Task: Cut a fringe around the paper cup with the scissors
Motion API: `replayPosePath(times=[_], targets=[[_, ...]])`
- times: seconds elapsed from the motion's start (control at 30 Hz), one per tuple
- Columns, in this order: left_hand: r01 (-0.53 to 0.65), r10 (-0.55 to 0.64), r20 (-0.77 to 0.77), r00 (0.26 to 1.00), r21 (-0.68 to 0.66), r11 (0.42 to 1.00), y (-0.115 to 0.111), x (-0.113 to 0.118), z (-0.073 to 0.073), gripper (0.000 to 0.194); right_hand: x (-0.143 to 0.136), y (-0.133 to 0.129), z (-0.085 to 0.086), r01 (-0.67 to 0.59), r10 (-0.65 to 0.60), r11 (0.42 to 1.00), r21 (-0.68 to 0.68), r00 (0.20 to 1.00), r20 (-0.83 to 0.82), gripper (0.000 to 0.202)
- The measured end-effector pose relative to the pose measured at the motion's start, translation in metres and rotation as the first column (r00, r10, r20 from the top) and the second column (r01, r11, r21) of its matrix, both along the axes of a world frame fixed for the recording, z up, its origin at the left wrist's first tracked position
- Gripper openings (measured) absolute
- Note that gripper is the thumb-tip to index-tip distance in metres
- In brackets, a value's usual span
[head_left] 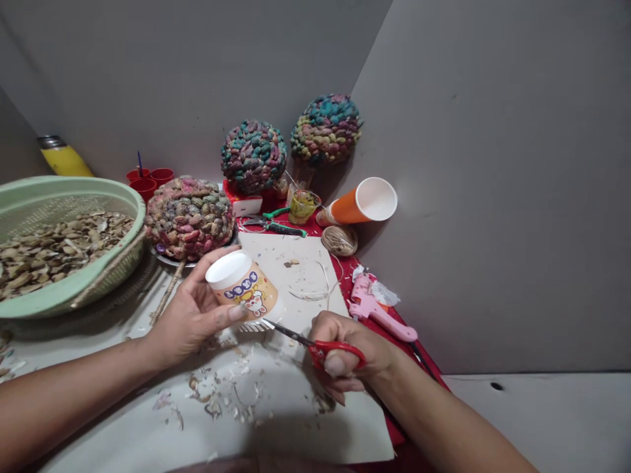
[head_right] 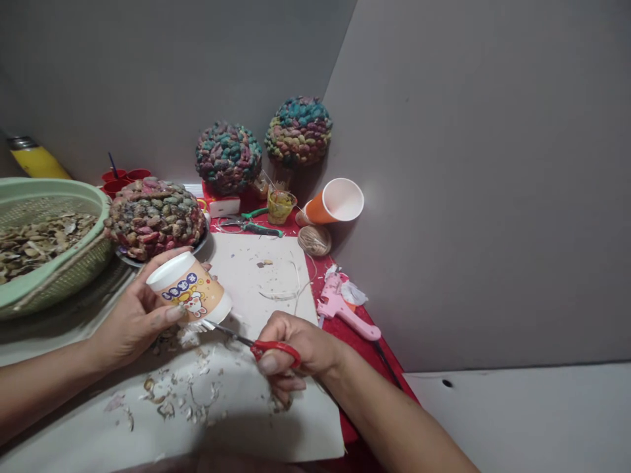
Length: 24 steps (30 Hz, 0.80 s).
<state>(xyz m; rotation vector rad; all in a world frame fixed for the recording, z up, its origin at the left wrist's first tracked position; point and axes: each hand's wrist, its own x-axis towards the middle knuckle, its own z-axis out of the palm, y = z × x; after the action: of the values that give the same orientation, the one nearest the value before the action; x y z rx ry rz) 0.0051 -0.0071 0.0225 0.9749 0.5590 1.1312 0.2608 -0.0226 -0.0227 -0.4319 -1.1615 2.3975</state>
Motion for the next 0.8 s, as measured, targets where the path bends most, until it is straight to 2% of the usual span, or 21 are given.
replayPosePath(times=[0.13,0.23,0.3,0.37,0.4,0.43,0.5,0.57,0.6,0.63,0.67,0.7,0.8], targets=[[0.020,-0.020,-0.018,1.000,-0.012,1.000,0.001,0.000,-0.002,0.057,-0.001,0.002,0.000,-0.044,0.044,0.999,0.031,0.999,0.020,0.049],[0.011,-0.014,-0.036,0.999,-0.085,0.996,0.002,0.000,-0.003,0.057,0.000,0.004,0.004,-0.087,0.075,0.990,0.115,0.992,0.099,0.053],[0.006,-0.012,-0.042,0.999,-0.150,0.989,0.004,0.000,-0.004,0.057,0.003,0.002,0.010,-0.103,0.059,0.967,0.235,0.981,0.185,0.056],[0.004,-0.014,-0.049,0.999,-0.200,0.980,0.006,0.000,-0.004,0.053,0.006,-0.001,0.019,-0.079,-0.045,0.897,0.434,0.962,0.268,0.058],[0.001,-0.012,-0.051,0.999,-0.217,0.976,0.006,0.000,-0.004,0.049,0.007,-0.003,0.024,-0.053,-0.136,0.829,0.556,0.946,0.294,0.058],[-0.008,-0.004,-0.053,0.999,-0.229,0.973,0.007,0.000,-0.003,0.044,0.008,-0.005,0.028,-0.015,-0.254,0.737,0.676,0.920,0.298,0.058],[-0.022,0.009,-0.054,0.999,-0.242,0.970,0.007,0.001,-0.002,0.035,0.007,-0.008,0.035,0.008,-0.461,0.510,0.860,0.847,0.266,0.054],[-0.026,0.013,-0.050,0.999,-0.254,0.967,0.008,0.001,0.000,0.031,0.003,-0.010,0.038,-0.050,-0.605,0.253,0.966,0.771,0.198,0.044],[-0.026,0.014,-0.050,0.999,-0.257,0.966,0.008,0.001,0.000,0.030,0.001,-0.010,0.037,-0.097,-0.650,0.139,0.986,0.742,0.165,0.039],[-0.028,0.015,-0.051,0.999,-0.260,0.965,0.008,0.001,0.000,0.029,-0.002,-0.010,0.036,-0.149,-0.682,0.047,0.988,0.718,0.141,0.034],[-0.032,0.019,-0.055,0.998,-0.261,0.965,0.008,0.001,0.000,0.028,-0.004,-0.009,0.034,-0.197,-0.707,-0.016,0.980,0.695,0.128,0.031],[-0.036,0.021,-0.060,0.998,-0.260,0.965,0.008,0.001,0.000,0.028,-0.006,-0.009,0.032,-0.237,-0.725,-0.054,0.970,0.677,0.125,0.030],[-0.034,0.015,-0.075,0.997,-0.255,0.966,0.009,0.001,-0.003,0.028,-0.009,-0.009,0.028,-0.308,-0.771,-0.094,0.947,0.625,0.127,0.029]])
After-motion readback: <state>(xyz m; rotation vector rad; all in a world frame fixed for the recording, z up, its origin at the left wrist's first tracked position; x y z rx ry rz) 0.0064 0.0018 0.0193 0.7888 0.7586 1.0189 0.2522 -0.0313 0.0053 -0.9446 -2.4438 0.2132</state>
